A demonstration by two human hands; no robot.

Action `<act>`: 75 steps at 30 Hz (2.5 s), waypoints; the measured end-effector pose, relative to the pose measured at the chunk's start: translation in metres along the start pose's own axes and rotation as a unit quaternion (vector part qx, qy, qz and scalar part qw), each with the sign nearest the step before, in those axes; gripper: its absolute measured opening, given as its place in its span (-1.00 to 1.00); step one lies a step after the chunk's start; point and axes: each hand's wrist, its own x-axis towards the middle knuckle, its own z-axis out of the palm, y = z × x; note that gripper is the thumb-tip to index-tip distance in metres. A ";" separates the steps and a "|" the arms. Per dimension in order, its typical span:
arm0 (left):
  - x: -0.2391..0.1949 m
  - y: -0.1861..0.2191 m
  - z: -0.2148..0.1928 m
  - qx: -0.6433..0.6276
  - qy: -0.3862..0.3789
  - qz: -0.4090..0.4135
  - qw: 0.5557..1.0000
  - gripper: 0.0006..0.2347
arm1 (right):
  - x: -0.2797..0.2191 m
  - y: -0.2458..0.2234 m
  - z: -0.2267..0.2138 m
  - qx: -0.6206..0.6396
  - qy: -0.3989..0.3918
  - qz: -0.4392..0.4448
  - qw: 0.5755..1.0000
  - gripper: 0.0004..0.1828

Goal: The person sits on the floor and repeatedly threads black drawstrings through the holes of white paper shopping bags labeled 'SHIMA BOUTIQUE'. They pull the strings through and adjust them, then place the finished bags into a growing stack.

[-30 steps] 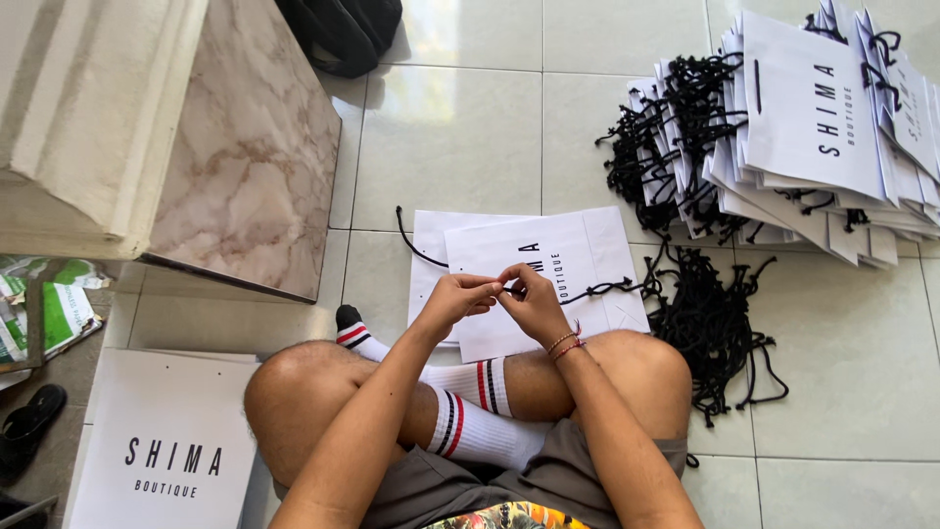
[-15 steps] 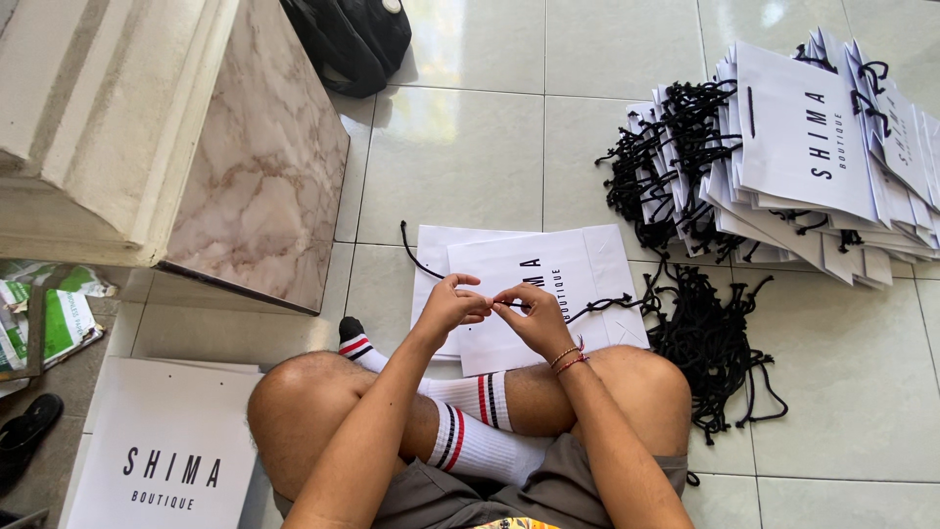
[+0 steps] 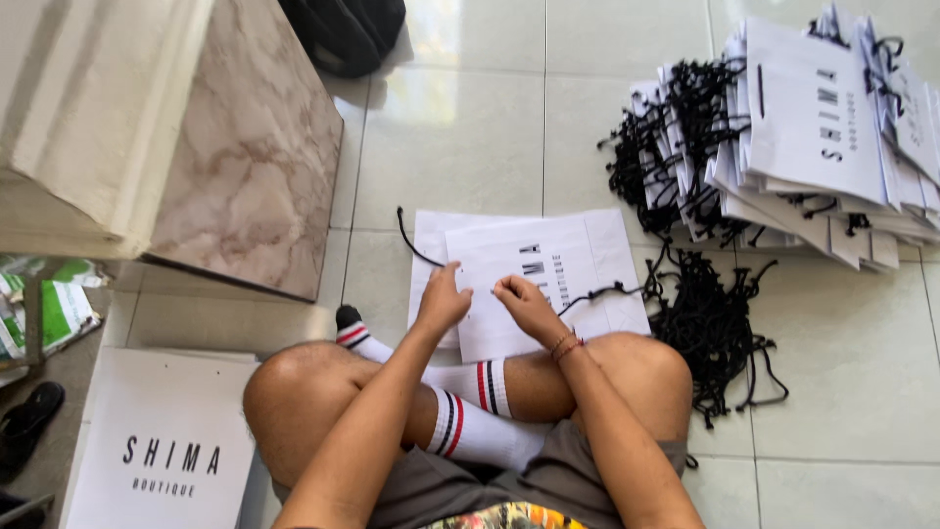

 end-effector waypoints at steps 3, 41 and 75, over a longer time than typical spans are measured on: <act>-0.010 0.023 -0.012 -0.091 0.028 -0.022 0.995 -0.34 | 0.016 0.016 -0.005 -0.101 0.009 0.011 0.995 -0.78; -0.014 0.043 -0.009 -0.128 0.034 0.099 0.986 -0.85 | -0.005 -0.032 0.013 -0.202 0.087 -0.213 0.952 -0.72; -0.021 0.065 -0.034 -0.295 -0.133 0.079 0.943 -0.72 | 0.011 -0.006 -0.009 0.193 0.095 -0.076 0.974 -0.76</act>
